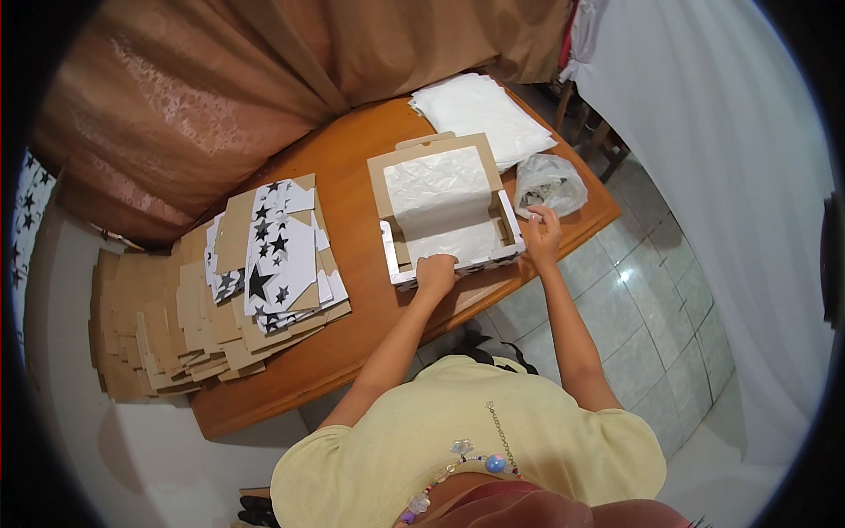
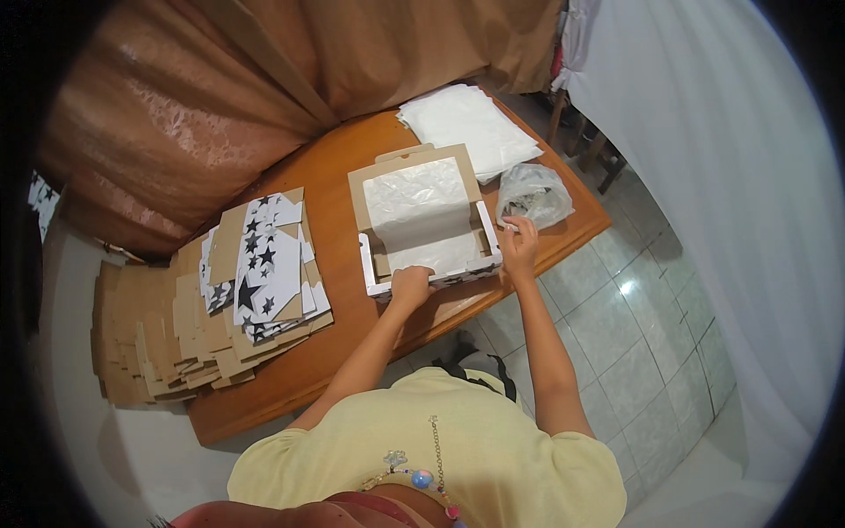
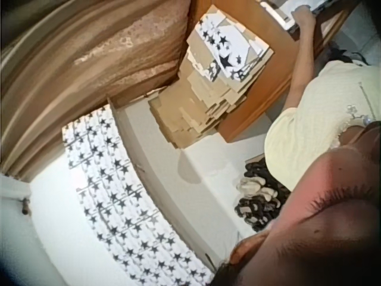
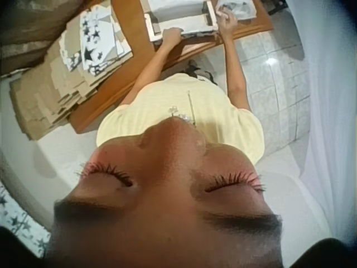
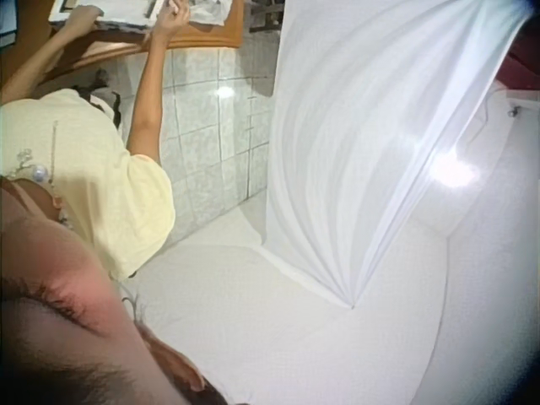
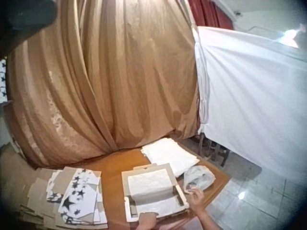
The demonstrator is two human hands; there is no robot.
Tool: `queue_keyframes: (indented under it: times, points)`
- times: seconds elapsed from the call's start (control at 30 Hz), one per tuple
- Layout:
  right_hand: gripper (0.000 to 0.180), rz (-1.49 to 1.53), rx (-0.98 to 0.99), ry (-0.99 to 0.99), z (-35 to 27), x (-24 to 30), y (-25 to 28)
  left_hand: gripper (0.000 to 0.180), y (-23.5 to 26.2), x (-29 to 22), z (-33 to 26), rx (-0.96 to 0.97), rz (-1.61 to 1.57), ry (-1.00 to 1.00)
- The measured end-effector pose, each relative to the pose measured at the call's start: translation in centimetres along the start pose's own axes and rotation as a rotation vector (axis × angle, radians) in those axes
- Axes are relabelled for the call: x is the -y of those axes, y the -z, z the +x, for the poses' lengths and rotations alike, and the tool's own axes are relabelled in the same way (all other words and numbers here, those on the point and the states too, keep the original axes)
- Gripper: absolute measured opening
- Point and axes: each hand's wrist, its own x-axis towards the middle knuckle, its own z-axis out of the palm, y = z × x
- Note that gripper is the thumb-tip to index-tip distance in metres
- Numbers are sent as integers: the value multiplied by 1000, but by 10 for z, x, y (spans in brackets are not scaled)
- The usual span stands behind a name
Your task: The person folds flat cardboard cutouts into shoe boxes, lines the inside of each box with wrapping paper, closes the boxes, and places them onto an overhead shelf.
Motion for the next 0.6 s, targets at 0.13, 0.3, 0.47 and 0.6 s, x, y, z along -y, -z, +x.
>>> queue_keyframes:
  times: [0.13, 0.3, 0.47, 0.6]
  points:
    - [15, -146, 36, -90, -15, -28, 11, 23, -1, 1, 3, 19, -10, 13]
    - [17, -329, 176, -12, 16, -72, 6, 22, -8, -4, 9, -23, 15, 29]
    - [17, -431, 318, -206, 61, -91, -20, 23, -4, -20, 14, -47, 57, 53]
    - [15, -785, 444, -100, 70, -97, -30, 26, -8, -26, 17, -128, 72, 105]
